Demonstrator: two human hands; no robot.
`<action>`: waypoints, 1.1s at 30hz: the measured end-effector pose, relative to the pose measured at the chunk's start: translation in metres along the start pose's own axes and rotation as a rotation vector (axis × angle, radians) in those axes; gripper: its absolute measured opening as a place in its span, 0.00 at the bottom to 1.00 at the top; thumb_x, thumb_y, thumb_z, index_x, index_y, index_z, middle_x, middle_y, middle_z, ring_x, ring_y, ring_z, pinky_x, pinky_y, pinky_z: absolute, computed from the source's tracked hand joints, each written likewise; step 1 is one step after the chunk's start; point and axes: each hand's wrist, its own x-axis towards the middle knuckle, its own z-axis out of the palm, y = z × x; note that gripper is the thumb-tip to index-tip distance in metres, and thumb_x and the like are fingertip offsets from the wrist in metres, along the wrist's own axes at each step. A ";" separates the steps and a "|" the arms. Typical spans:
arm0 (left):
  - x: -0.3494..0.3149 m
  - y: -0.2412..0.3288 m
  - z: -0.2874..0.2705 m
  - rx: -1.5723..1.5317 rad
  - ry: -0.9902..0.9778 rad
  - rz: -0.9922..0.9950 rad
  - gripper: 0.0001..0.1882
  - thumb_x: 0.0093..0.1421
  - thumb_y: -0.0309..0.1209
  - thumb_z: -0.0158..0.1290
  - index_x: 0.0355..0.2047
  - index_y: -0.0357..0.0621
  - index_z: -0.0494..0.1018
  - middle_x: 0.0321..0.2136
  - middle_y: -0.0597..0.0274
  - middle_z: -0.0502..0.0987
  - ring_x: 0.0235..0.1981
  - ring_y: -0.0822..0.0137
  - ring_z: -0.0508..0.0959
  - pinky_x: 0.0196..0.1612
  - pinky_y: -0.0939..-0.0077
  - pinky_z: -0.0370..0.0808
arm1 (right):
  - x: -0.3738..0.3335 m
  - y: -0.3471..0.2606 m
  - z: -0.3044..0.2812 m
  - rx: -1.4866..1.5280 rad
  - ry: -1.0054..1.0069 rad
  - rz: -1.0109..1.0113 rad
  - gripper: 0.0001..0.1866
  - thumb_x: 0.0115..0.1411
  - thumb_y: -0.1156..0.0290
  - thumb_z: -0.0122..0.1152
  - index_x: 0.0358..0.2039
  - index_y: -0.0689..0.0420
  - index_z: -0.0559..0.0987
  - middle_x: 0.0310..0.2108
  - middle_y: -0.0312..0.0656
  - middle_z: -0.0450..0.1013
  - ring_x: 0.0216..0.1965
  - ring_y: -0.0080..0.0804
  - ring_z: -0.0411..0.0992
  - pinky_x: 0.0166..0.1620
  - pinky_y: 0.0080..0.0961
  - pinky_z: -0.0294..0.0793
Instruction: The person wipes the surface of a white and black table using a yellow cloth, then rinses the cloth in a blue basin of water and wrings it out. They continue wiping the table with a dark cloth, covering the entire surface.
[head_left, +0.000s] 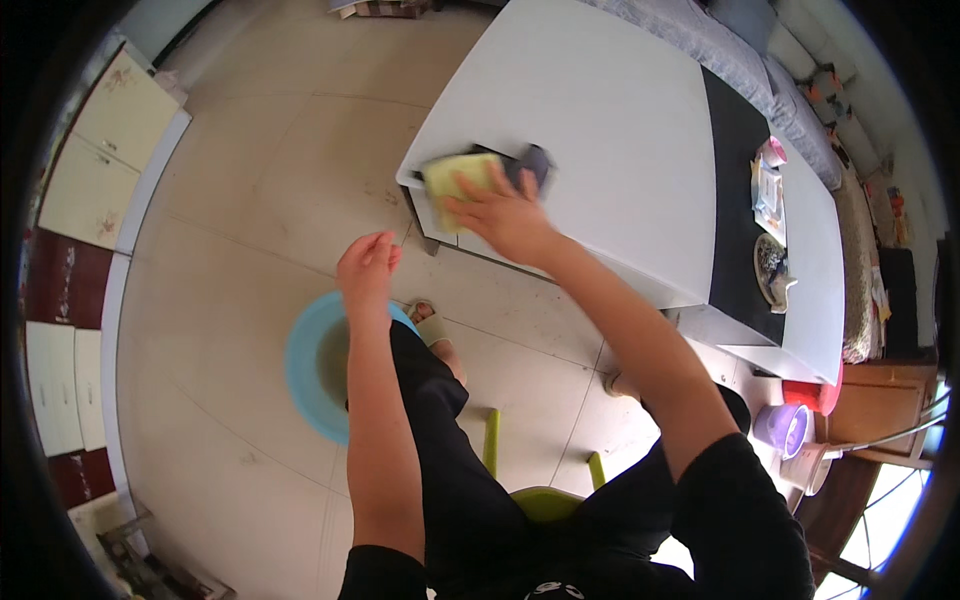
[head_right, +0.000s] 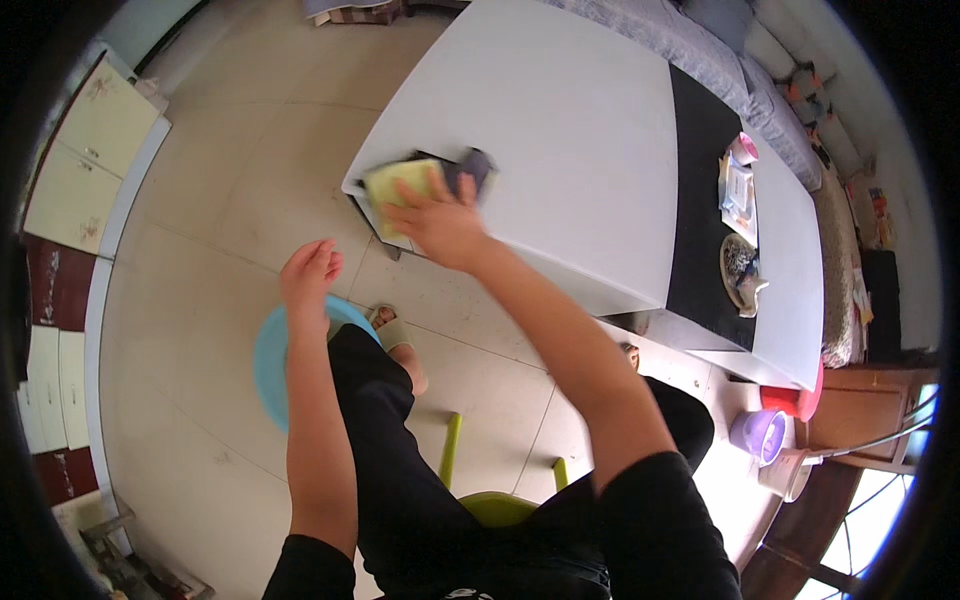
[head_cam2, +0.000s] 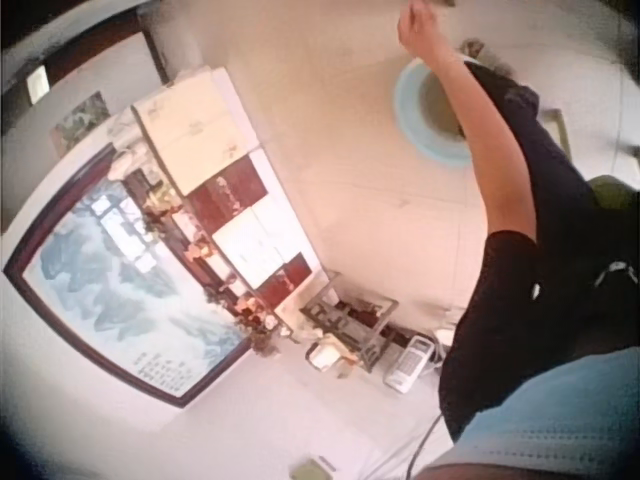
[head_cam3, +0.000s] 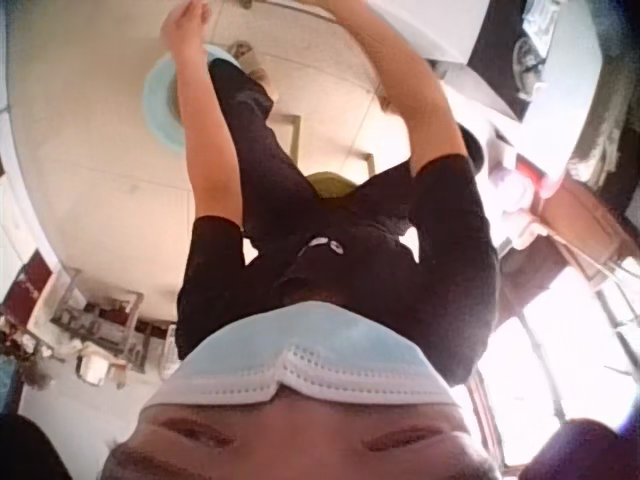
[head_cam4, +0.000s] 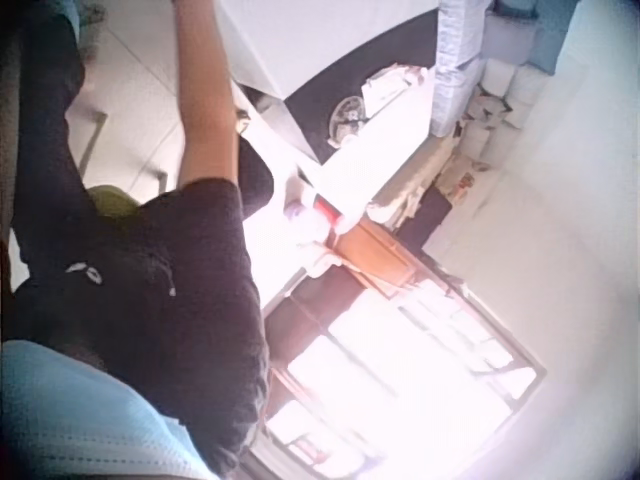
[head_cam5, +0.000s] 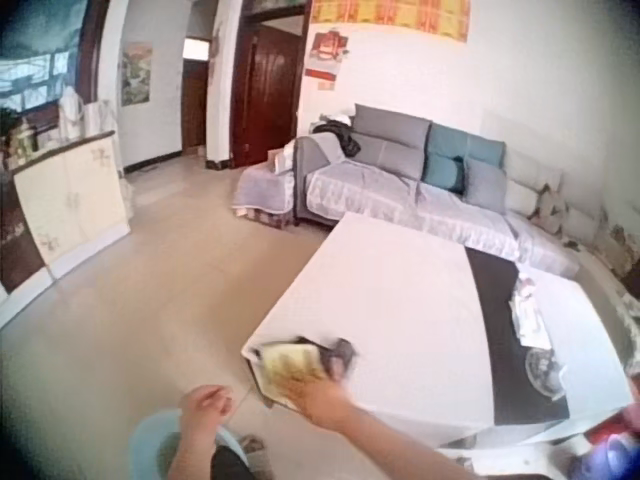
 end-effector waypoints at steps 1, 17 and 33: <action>-0.001 0.002 0.007 0.008 -0.018 0.012 0.09 0.63 0.29 0.51 0.38 0.35 0.76 0.27 0.63 0.77 0.29 0.75 0.75 0.34 0.81 0.73 | -0.029 0.017 -0.002 -0.050 -0.014 -0.008 0.22 0.68 0.57 0.41 0.62 0.35 0.64 0.68 0.32 0.50 0.69 0.51 0.41 0.64 0.63 0.36; -0.008 0.021 -0.004 -0.079 0.012 -0.001 0.09 0.63 0.28 0.50 0.36 0.35 0.76 0.27 0.62 0.78 0.29 0.73 0.77 0.36 0.80 0.74 | 0.034 -0.006 0.041 -0.495 0.327 0.001 0.33 0.57 0.75 0.53 0.63 0.60 0.57 0.61 0.56 0.58 0.57 0.60 0.61 0.61 0.47 0.57; -0.009 0.020 0.006 -0.079 0.047 0.018 0.09 0.61 0.29 0.50 0.34 0.36 0.77 0.27 0.61 0.79 0.29 0.72 0.79 0.34 0.79 0.74 | -0.092 0.040 -0.058 0.443 0.231 0.332 0.20 0.62 0.77 0.52 0.56 0.57 0.72 0.60 0.49 0.63 0.63 0.38 0.60 0.61 0.31 0.61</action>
